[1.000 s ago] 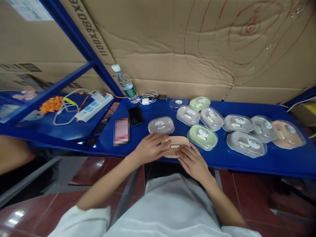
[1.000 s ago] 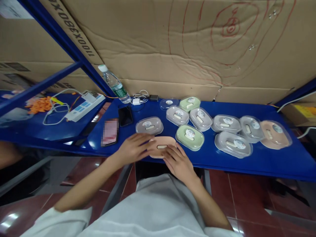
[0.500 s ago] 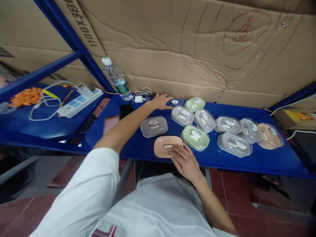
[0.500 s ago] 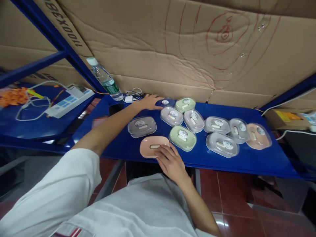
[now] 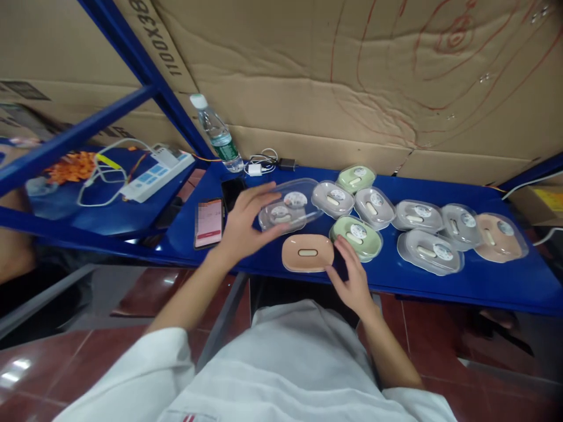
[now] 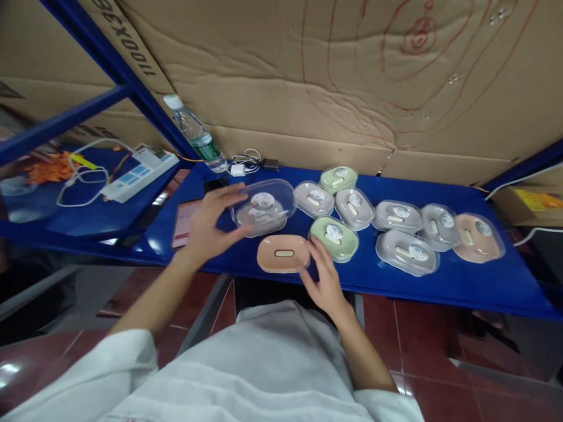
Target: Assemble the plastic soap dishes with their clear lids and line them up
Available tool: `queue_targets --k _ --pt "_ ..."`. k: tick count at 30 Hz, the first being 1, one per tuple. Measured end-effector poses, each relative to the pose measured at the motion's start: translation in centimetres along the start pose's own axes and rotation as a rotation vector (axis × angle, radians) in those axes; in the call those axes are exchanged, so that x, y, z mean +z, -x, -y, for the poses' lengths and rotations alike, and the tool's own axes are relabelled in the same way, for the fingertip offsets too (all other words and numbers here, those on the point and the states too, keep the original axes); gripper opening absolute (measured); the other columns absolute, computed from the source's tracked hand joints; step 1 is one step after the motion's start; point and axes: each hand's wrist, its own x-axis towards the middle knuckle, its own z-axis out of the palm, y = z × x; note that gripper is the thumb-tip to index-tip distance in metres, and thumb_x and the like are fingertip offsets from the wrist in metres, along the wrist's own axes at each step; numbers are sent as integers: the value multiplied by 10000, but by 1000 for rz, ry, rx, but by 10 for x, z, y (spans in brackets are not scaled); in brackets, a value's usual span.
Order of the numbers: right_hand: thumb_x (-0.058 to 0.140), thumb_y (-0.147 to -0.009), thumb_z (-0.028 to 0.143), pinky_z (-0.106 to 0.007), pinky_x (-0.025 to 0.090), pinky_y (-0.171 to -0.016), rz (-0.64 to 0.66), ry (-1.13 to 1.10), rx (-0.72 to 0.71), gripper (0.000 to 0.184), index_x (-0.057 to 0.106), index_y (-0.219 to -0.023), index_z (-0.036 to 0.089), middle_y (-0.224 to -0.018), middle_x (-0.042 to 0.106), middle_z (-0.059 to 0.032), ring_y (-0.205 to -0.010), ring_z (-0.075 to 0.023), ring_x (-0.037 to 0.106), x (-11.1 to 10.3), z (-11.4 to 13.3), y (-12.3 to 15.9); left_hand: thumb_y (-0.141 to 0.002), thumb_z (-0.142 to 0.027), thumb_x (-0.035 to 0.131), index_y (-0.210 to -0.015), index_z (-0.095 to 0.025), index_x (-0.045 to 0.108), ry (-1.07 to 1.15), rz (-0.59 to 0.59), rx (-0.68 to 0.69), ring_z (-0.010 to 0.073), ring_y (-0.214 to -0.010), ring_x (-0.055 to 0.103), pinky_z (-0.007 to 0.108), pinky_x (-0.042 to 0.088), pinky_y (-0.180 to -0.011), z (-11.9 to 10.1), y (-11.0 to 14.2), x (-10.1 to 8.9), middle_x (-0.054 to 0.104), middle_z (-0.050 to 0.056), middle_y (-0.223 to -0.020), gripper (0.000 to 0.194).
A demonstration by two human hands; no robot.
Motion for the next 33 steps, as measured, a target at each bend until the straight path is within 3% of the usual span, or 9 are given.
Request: queue_targets --k 4,8,12,15,18,21,25,30,33 --pt "609 -1081 312 -565 464 -1274 -45 -81 69 639 399 -1685 332 -1730 436 -106 -1595 -322 441 0 -5 0 -990 -577 720 -1452 -258 615 116 15 34 340 -1420 605 537 495 -1199 -27 64 20 619 157 -1540 570" --pt "636 -1073 333 -577 431 -1292 23 -1 21 674 379 -1696 339 -1790 314 -106 -1641 -340 350 0 -2 -1 -1049 -459 671 -1537 -261 548 210 122 58 332 -1492 549 544 476 -1234 -23 90 47 569 175 -1592 541" --pt "681 -1052 308 -590 425 -1292 86 112 -98 644 454 -1654 349 -1784 321 -108 -1640 -344 352 3 4 -3 -1088 -342 603 -1649 -297 418 263 244 40 319 -1579 455 557 440 -1279 -19 93 53 457 160 -1697 592" --pt "691 -1047 283 -613 441 -1278 103 165 -154 644 463 -1646 349 -1727 421 -116 -1630 -342 372 7 5 -4 -1075 -357 631 -1682 -328 368 258 290 36 339 -1621 391 581 403 -1306 -19 94 53 366 149 -1753 662" --pt "700 -1043 282 -620 474 -1255 88 224 -177 705 409 -1682 348 -1664 506 -128 -1611 -348 405 10 4 -3 -1005 -437 745 -1683 -350 371 242 280 4 359 -1614 401 585 422 -1297 -19 96 57 352 151 -1755 779" --pt "673 -1054 238 -593 508 -1238 96 289 -207 757 334 -1719 363 -1642 534 -124 -1592 -340 440 13 3 0 -999 -417 758 -1686 -368 363 233 236 -21 340 -1600 434 567 450 -1286 -20 99 61 383 145 -1740 794" --pt "644 -1062 202 -592 496 -1252 137 323 -234 779 291 -1732 385 -1693 478 -111 -1603 -340 423 14 4 2 -994 -446 758 -1685 -367 362 253 205 -47 326 -1592 455 536 474 -1274 -19 103 62 383 144 -1747 801" --pt "664 -1053 216 -625 487 -1247 168 309 -237 752 346 -1710 395 -1767 347 -112 -1642 -372 339 12 4 0 -958 -545 773 -1643 -340 430 241 261 -139 319 -1531 541 492 556 -1203 -15 105 62 486 138 -1687 793" --pt "665 -1054 218 -619 480 -1255 152 275 -223 712 392 -1689 391 -1757 366 -108 -1640 -363 345 11 3 -1 -968 -557 757 -1643 -340 432 204 255 -127 316 -1542 528 482 566 -1192 -15 107 64 475 134 -1697 780"
